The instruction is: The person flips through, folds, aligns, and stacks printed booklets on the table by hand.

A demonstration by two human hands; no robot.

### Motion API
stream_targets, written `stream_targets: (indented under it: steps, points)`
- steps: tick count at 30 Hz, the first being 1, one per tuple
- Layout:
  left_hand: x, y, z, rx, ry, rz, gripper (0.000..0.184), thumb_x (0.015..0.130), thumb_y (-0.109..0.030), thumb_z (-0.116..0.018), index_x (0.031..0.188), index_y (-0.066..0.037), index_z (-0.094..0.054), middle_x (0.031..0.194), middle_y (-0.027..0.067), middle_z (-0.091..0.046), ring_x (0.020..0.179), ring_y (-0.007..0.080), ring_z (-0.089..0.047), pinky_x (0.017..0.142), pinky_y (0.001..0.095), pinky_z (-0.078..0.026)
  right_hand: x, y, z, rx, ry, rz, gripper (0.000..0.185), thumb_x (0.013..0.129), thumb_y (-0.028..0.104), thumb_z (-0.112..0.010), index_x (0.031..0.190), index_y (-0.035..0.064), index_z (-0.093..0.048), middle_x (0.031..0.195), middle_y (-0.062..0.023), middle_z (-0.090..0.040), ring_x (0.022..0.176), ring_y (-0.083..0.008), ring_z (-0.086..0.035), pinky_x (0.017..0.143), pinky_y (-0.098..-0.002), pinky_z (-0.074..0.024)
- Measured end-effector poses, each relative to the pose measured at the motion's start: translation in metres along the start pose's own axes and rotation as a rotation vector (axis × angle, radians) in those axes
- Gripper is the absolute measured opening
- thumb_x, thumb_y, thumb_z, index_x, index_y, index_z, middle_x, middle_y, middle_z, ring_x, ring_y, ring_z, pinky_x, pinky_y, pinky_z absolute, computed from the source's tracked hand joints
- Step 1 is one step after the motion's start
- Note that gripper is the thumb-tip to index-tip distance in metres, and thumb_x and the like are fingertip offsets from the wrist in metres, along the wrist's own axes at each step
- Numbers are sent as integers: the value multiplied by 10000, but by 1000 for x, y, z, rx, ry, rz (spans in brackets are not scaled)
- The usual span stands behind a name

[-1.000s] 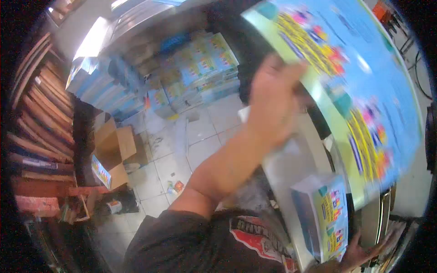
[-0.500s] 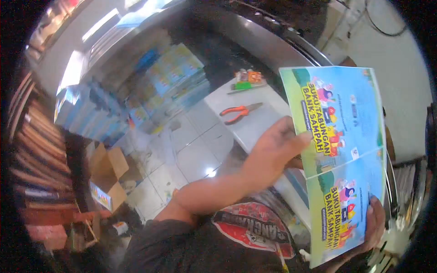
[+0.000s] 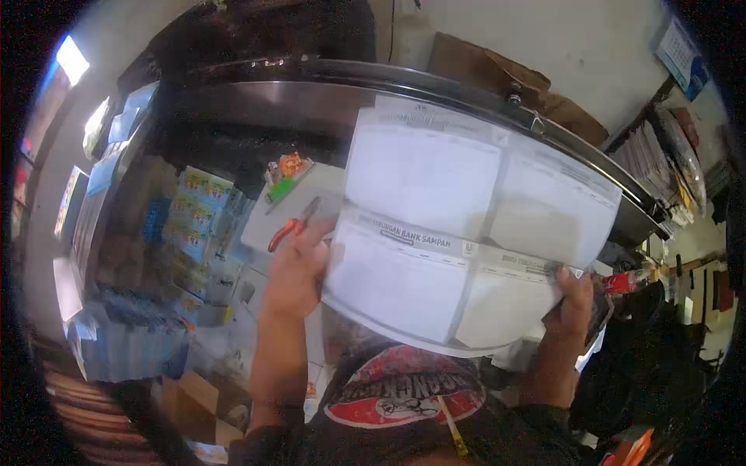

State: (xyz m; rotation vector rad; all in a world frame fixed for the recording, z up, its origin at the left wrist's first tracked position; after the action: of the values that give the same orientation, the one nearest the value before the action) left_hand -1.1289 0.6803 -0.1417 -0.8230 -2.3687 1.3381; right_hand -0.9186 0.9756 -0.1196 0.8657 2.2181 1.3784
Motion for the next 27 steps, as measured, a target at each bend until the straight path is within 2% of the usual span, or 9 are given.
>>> stream_targets:
  steps: [1,6,10,13,18,20,23,24,27]
  points:
    - [-4,-2,-1,-19,54,40,448,856,-45,-624,1281,40,-511,1121,91,-630,983,129,-604,848,264,-490,-3,-4,-1,18,-22,-35,644,708,124,-755,1262,-44,-475,1133,-160,-618,1001,-308,-629,865,-429,-526]
    - [-2,5,11,34,27,81,405,816,-10,-656,1207,38,-563,1152,93,-624,1011,146,-600,881,280,-473,-12,-12,12,-38,-58,-78,687,655,146,-805,1241,-43,-501,1105,-151,-635,989,-299,-633,853,-413,-524]
    - [-5,-6,-10,205,34,9,422,790,20,-654,1204,41,-571,1146,85,-624,1058,170,-577,946,314,-428,-18,-15,25,-134,-135,-96,722,601,161,-849,1217,-33,-528,1061,-140,-654,965,-290,-638,843,-406,-518]
    - [-10,-17,-18,310,-19,-55,405,783,32,-647,1183,47,-588,1154,86,-622,1076,175,-571,962,314,-414,-19,-14,31,-196,-40,-106,696,696,161,-773,1291,-21,-462,1172,-136,-602,1074,-269,-594,914,-390,-488]
    - [-16,-28,-33,370,-98,-44,372,780,39,-643,1150,55,-606,1131,109,-636,1047,174,-592,941,300,-427,-18,-13,33,-189,-39,-75,703,677,170,-793,1284,1,-480,1144,-120,-618,1057,-268,-600,929,-393,-474]
    - [-18,-35,-41,427,-122,-187,365,779,41,-644,1142,59,-608,1090,125,-654,1001,174,-613,914,296,-445,-17,-16,37,-179,-34,-80,704,675,173,-796,1282,5,-482,1141,-116,-618,1049,-267,-603,931,-397,-471]
    - [-20,-38,-45,410,-145,-221,341,785,44,-642,1123,66,-614,1054,129,-667,979,175,-620,902,300,-454,-15,-18,50,-160,-78,-49,680,681,149,-790,1270,1,-484,1144,-114,-613,1040,-265,-603,928,-403,-472]
    - [-20,-38,-45,411,-144,-221,341,785,44,-642,1123,66,-614,1054,129,-667,979,175,-620,902,300,-454,-14,-17,55,-207,21,-67,667,685,131,-788,1265,2,-485,1145,-111,-611,1038,-263,-603,927,-404,-473]
    - [-22,-40,-46,463,-117,-249,320,791,47,-639,1109,76,-616,1064,132,-667,979,173,-618,900,301,-456,-20,-12,38,-118,-91,6,646,693,104,-790,1257,10,-489,1142,-106,-612,1031,-260,-607,925,-398,-475]
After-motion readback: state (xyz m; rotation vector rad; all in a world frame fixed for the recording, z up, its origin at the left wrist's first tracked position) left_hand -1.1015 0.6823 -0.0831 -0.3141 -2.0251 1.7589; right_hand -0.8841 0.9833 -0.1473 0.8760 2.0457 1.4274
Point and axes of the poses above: each hand's wrist, its own x-axis towards the middle knuckle, its own z-axis out of the back of the hand, y = z × x, the point moved 5 cm from there along x, towards the middle knuckle
